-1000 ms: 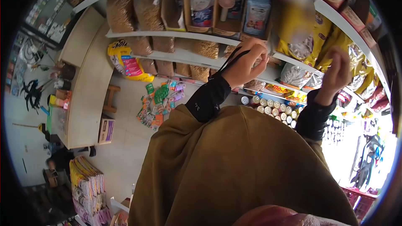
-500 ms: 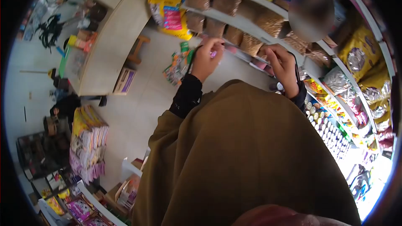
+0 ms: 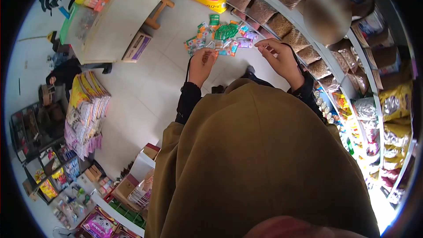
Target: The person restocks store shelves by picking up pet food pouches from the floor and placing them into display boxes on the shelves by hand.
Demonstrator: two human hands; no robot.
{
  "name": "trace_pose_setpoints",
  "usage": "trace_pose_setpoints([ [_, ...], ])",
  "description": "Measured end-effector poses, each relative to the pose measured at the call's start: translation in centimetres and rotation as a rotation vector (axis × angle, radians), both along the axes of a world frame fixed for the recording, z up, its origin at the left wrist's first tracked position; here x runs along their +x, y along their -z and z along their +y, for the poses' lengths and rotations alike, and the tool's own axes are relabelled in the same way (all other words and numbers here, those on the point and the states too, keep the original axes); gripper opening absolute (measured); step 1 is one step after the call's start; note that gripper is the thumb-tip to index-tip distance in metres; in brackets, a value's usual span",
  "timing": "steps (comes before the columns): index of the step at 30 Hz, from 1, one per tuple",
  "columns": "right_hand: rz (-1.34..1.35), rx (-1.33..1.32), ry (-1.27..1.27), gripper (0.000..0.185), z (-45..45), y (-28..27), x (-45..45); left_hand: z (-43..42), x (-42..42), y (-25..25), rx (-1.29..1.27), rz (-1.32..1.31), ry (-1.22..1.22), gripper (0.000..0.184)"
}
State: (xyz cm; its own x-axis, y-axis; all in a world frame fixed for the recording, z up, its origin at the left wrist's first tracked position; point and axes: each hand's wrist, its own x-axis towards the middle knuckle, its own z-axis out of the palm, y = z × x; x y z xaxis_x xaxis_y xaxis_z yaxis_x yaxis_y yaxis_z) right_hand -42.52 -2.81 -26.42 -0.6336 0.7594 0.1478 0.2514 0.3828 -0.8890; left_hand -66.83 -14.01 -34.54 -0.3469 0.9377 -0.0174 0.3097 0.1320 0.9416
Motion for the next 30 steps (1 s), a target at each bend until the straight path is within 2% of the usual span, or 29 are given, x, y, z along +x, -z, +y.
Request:
trace_pose_setpoints([
  [7,-0.077,-0.114,-0.121,0.016,6.0,3.6,-5.1,1.0,-0.9,4.3,-0.104,-0.009,-0.042,0.014],
  [12,-0.157,-0.120,-0.182,0.018,12.5,9.4,-8.7,5.0,-2.6,7.9,-0.216,-0.056,-0.081,0.015],
  [15,-0.342,-0.174,-0.265,0.021,15.5,14.2,-9.6,7.3,-3.4,10.4,-0.332,-0.098,-0.116,0.014],
  [20,-0.457,-0.207,-0.414,0.023,18.2,23.4,-11.1,9.4,-4.6,17.5,-0.365,-0.113,-0.192,0.017],
  [27,-0.592,-0.424,-0.403,0.025,18.1,34.7,-13.5,9.9,-3.7,27.1,-0.430,-0.185,-0.131,0.014],
  [30,-0.592,-0.393,-0.386,0.026,18.1,41.4,-15.1,10.6,-4.1,32.2,-0.480,-0.246,-0.126,0.013],
])
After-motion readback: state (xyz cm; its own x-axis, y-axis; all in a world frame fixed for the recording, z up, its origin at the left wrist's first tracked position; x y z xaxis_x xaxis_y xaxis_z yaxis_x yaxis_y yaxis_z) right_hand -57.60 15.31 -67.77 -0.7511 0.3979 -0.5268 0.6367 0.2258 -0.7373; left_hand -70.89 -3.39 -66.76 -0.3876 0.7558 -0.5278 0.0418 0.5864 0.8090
